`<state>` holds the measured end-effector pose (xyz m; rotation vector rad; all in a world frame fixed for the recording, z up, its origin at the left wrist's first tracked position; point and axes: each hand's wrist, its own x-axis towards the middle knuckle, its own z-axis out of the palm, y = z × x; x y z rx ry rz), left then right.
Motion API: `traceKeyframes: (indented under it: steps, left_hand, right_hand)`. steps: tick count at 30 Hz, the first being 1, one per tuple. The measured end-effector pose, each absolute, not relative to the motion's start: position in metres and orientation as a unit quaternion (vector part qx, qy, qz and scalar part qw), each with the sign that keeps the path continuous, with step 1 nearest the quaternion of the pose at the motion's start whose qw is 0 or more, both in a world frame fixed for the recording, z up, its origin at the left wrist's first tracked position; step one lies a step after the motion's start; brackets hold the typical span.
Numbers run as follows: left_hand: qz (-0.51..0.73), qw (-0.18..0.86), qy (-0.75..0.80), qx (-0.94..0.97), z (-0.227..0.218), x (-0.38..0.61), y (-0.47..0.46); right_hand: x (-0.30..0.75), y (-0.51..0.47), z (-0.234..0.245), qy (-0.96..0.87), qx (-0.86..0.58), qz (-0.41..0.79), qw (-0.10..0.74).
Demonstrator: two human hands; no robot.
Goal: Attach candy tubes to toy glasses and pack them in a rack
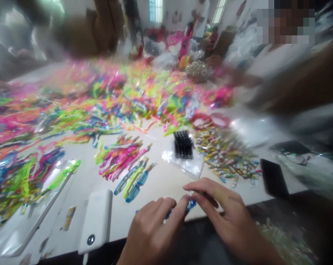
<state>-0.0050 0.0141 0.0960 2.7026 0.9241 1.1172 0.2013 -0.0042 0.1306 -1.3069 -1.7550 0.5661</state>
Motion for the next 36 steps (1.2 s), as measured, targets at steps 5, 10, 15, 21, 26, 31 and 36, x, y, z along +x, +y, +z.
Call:
traceKeyframes:
  steps: [5,10,15,21,26,31,36]
  left_hand:
    - [0.348,0.027,0.324,0.879,0.092,0.012,0.029]
    - [0.302,0.043,0.331,0.893,0.083,0.022,0.040]
    - [0.273,0.046,0.320,0.906,0.075,0.027,0.043]
    - [0.251,0.053,0.335,0.906,0.065,0.028,0.043]
    - [0.225,0.075,0.323,0.916,0.065,0.024,0.046]
    - [0.231,0.079,0.299,0.923,0.058,0.019,0.050]
    - [0.225,0.057,0.280,0.932,0.053,0.016,0.054]
  right_hand:
    - [0.218,0.013,0.113,-0.706,-0.522,0.232,0.418]
    - [0.231,0.015,0.089,-0.681,-0.531,0.260,0.432]
    - [0.236,0.012,0.069,-0.663,-0.535,0.286,0.439]
    - [0.237,0.009,0.056,-0.705,-0.530,0.238,0.407]
    - [0.238,0.009,0.052,-0.741,-0.513,0.205,0.381]
    - [0.240,0.014,0.046,-0.754,-0.492,0.213,0.380]
    - [0.241,0.015,0.040,-0.749,-0.524,0.219,0.343]
